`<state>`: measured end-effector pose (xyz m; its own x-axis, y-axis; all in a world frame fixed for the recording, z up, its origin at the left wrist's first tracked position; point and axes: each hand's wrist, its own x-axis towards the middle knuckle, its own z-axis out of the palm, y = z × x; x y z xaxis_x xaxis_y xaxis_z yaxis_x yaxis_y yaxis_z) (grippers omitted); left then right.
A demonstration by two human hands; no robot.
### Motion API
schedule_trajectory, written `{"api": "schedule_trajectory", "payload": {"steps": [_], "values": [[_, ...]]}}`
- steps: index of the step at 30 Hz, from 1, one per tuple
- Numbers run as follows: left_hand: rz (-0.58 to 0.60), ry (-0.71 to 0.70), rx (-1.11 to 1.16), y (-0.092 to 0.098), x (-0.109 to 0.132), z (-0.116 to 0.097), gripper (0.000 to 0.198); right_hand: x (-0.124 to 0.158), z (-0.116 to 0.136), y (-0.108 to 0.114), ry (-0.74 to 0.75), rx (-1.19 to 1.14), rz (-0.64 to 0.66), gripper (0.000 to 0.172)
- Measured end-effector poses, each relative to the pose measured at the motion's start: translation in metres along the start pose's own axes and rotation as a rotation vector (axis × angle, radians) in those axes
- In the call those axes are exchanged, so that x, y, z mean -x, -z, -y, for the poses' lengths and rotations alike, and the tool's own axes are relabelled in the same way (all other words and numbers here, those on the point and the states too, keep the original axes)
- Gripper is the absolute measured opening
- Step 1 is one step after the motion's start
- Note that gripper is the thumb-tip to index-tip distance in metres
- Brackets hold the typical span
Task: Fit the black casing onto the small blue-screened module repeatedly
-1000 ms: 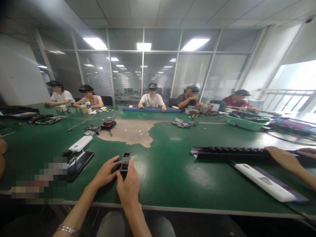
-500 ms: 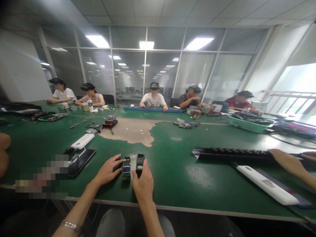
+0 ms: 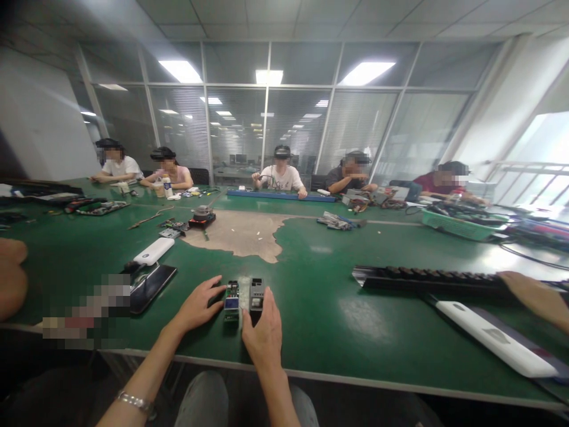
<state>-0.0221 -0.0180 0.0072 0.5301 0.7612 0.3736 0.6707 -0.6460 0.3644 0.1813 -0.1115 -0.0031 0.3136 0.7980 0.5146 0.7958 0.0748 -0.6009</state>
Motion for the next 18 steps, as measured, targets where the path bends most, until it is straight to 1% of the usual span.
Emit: {"api": "schedule_trajectory", "payload": {"steps": [2, 5, 8, 11, 14, 18], "values": [[0.006, 0.008, -0.011, 0.000, 0.000, 0.000, 0.045, 0.000, -0.001, -0.001, 0.000, 0.004, 0.001, 0.071], [0.011, 0.017, -0.014, 0.000, 0.000, -0.001, 0.045, 0.000, -0.001, -0.002, -0.007, 0.002, 0.014, 0.067], [0.008, 0.020, -0.009, 0.001, 0.001, -0.001, 0.044, -0.002, 0.004, 0.003, -0.043, -0.030, 0.021, 0.063], [0.001, 0.024, -0.002, 0.001, 0.001, -0.002, 0.042, -0.006, 0.018, 0.013, -0.076, -0.100, -0.009, 0.063], [-0.005, 0.025, 0.001, 0.001, 0.002, -0.002, 0.042, -0.009, 0.037, 0.021, -0.053, -0.155, -0.026, 0.065], [-0.011, 0.019, 0.003, 0.001, 0.003, -0.001, 0.042, -0.012, 0.059, 0.018, -0.036, -0.143, 0.038, 0.064]]}}
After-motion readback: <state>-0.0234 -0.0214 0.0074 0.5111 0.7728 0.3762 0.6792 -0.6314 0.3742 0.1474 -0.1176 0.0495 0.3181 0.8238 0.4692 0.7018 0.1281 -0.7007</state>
